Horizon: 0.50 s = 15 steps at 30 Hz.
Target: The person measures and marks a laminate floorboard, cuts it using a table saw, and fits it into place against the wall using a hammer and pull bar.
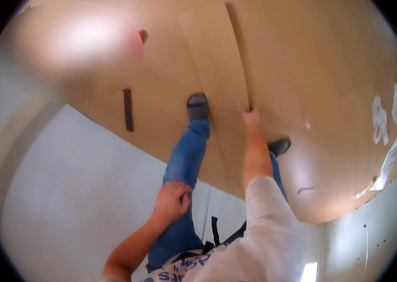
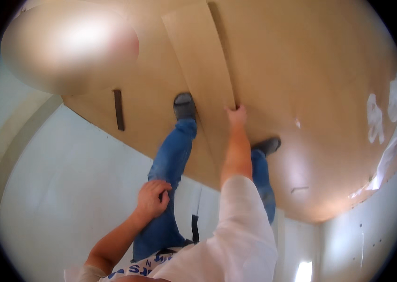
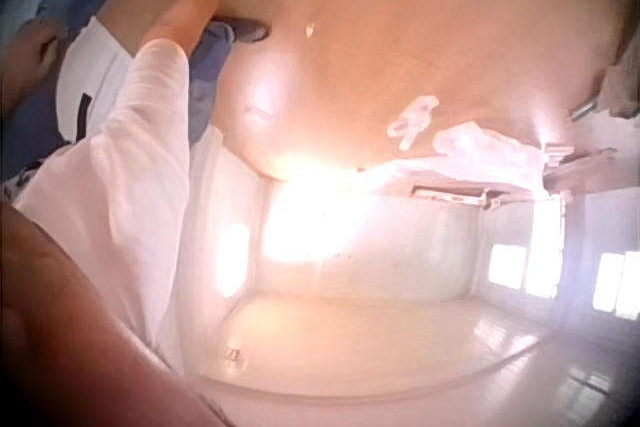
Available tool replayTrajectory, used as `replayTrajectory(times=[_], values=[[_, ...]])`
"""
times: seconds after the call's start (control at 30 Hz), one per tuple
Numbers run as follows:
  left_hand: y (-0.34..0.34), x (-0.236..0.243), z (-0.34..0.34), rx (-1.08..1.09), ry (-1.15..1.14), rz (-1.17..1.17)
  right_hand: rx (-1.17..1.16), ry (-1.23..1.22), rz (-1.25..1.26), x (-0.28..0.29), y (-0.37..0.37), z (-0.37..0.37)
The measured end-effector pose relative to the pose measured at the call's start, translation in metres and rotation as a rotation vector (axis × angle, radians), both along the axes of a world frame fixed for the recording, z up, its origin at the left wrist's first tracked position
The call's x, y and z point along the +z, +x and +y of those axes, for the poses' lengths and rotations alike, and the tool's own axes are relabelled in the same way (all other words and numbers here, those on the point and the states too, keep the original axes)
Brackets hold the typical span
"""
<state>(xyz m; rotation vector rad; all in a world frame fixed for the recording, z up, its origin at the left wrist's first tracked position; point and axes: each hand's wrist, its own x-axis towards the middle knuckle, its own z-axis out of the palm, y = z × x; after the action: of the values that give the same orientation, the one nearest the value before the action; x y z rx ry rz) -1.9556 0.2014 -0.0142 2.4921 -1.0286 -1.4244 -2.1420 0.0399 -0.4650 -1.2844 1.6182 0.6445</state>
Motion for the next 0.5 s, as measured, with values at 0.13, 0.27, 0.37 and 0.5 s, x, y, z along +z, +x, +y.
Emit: replayTrajectory(times=[0.13,0.27,0.37,0.5], values=[[-0.010,-0.007,-0.025,0.060,-0.128,0.080,0.532,0.281,0.044,0.008,-0.058,-0.059],[0.008,0.001,-0.015,0.076,-0.128,0.016,0.213,0.125,-0.150,0.125,0.004,0.023],[0.026,0.000,-0.007,0.093,-0.103,0.059,0.080,-0.036,-0.135,0.209,0.056,0.021],[0.028,0.000,-0.010,0.150,-0.005,0.071,0.193,-0.188,-0.289,0.318,0.082,-0.052]])
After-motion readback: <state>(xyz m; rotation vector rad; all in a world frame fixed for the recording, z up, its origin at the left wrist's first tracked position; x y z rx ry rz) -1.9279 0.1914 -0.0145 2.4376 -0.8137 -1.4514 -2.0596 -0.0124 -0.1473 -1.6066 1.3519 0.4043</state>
